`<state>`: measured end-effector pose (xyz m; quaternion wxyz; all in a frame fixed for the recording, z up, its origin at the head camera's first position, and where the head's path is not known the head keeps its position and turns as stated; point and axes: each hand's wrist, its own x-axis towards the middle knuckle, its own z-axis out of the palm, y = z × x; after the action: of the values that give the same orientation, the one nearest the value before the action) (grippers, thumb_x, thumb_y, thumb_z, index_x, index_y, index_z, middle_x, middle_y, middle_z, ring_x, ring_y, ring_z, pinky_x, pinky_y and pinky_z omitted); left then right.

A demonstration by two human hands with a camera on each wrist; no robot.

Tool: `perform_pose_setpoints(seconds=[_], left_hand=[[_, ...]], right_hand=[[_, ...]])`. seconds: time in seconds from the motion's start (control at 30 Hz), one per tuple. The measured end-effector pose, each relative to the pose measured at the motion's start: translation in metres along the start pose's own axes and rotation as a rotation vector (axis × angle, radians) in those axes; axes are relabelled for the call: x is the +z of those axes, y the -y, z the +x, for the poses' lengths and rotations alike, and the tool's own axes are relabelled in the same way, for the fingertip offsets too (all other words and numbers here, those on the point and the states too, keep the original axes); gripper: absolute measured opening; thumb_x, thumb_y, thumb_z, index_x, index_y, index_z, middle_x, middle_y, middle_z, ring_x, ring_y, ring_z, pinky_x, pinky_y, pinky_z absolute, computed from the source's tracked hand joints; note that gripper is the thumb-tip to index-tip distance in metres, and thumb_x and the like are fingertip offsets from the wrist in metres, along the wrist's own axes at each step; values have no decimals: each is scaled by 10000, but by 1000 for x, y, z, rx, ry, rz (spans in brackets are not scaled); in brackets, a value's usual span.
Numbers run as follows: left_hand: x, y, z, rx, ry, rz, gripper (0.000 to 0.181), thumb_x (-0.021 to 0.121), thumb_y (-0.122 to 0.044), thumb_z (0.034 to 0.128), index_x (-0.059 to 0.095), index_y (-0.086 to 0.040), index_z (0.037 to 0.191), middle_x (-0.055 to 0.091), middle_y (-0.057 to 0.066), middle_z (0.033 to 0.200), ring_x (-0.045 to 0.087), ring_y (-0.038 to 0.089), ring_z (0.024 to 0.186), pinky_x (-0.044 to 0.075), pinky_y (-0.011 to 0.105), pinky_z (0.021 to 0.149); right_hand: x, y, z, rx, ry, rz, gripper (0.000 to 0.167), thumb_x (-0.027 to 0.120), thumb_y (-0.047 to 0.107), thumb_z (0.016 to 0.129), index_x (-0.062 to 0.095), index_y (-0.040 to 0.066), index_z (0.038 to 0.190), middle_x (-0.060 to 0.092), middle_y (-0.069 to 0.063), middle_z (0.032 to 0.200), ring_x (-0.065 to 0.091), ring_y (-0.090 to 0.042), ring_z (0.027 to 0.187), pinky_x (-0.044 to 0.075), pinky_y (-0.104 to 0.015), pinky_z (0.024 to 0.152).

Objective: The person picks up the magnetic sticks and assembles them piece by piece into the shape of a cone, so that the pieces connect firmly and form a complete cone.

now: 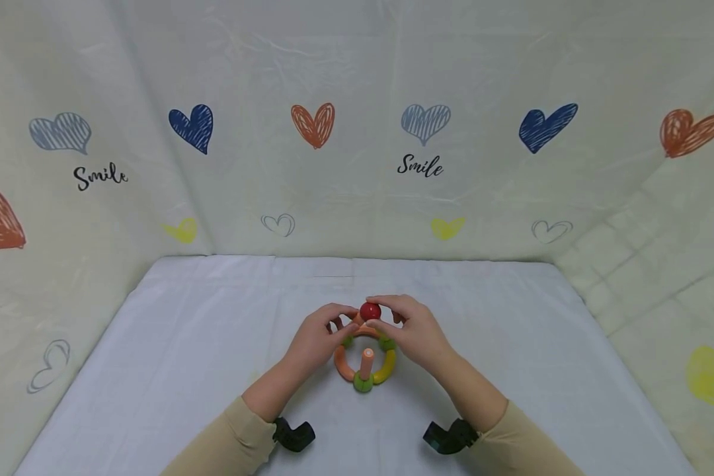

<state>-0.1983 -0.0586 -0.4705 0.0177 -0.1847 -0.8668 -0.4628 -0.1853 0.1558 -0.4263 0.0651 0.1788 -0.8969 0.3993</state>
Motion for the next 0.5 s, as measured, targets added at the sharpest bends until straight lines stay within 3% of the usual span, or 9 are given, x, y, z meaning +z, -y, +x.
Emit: perform_pose_setpoints(seconds=[0.17, 0.5], left_hand=[[1, -1, 0, -5, 1, 14, 252, 712, -311, 926, 715, -249, 1170, 656, -119, 1060, 555, 107, 842, 500, 271, 698], [2, -1, -1, -15, -12, 14, 251, 706, -327, 929, 716, -254, 1168, 661, -119, 1070, 555, 106, 854, 504, 277, 714]], right_hand=[[1, 0, 0, 1, 9, 7, 395, 777, 317, 866, 700, 248, 1248, 624, 113, 943, 519, -239, 815, 425, -278, 602], [2, 0, 1, 3, 5, 18, 400, 783, 316, 859, 702, 251, 1246, 645, 128, 979, 496, -162, 799, 435, -273, 608]])
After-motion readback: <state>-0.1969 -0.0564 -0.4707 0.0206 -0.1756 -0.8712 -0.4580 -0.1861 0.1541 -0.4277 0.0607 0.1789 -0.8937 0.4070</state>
